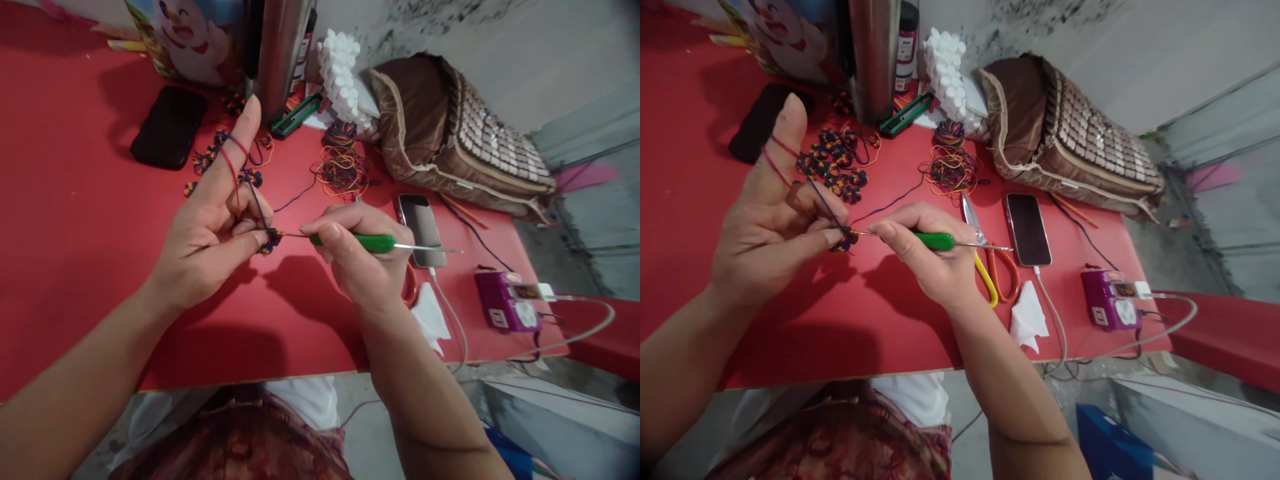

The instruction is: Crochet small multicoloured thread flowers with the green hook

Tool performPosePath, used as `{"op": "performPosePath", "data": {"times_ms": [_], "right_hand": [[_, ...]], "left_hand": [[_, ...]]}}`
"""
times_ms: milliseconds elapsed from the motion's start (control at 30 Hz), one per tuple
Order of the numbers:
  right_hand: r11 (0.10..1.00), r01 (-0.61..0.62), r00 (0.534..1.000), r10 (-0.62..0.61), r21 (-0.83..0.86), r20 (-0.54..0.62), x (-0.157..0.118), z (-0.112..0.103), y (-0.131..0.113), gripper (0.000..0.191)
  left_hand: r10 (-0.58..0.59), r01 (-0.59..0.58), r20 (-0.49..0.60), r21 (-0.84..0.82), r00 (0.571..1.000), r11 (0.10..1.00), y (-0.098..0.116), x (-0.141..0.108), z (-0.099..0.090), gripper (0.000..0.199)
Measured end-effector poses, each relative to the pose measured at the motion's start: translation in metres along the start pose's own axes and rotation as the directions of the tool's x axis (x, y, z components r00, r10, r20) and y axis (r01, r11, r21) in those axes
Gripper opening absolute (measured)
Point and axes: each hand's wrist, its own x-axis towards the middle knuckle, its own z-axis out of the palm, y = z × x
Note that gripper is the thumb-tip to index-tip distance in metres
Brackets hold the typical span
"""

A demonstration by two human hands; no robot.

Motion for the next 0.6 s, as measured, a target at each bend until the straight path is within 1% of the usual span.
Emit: {"op": "performPosePath", "data": {"times_ms": [67,133,200,267,300,367,433,500,600], "right_hand": [[0.996,-0.031,1.0,0.031,0.084,-0.002,-0.0004,-0.0004,0.0018,0.032],[0.989,-0.041,0.999,0.041,0.144,0.001,-0.0002,-0.0009,0.0028,0.028],[0.985,-0.037,0.999,0.038,0.171,0.002,0.0007,-0.001,0.0034,0.029],[0.986,-0.036,0.999,0.036,0.162,0.004,0.0018,-0.0005,0.0043,0.035],[0.989,-0.041,0.999,0.041,0.145,0.004,0.0023,-0.0001,0.0048,0.039],[0.993,-0.062,0.998,0.062,0.103,0.004,0.0027,0.0011,0.0061,0.048],[0.992,-0.085,0.996,0.085,0.097,0.003,0.0023,0.0024,0.0072,0.051],[0.986,-0.102,0.995,0.103,0.135,0.001,0.0014,0.0037,0.0077,0.049],[0.97,-0.121,0.992,0.123,0.21,0.001,0.0001,0.0054,0.007,0.042]], "left_hand": [[-0.02,0.02,0.009,-0.068,1.0,0.997,-0.0029,0.0007,-0.0004,0.095],[-0.024,0.024,0.007,-0.095,1.0,0.995,-0.0056,0.001,-0.0017,0.092],[0.026,-0.026,-0.002,-0.125,1.0,0.992,-0.0075,0.0008,-0.0032,0.092],[0.103,-0.101,0.005,-0.163,0.995,0.981,-0.0084,0.0005,-0.0041,0.098],[0.065,-0.065,-0.002,-0.152,0.998,0.986,-0.0083,0.0004,-0.0042,0.095],[0.056,-0.058,-0.016,-0.176,0.998,0.983,-0.0073,0.0002,-0.0039,0.094],[0.057,-0.061,-0.027,-0.209,0.998,0.976,-0.0057,0.0001,-0.0036,0.092],[0.04,-0.049,-0.046,-0.218,0.998,0.975,-0.0044,-0.0003,-0.0035,0.086],[0.011,-0.022,-0.049,-0.212,0.999,0.977,-0.003,-0.0017,-0.0038,0.084]]}}
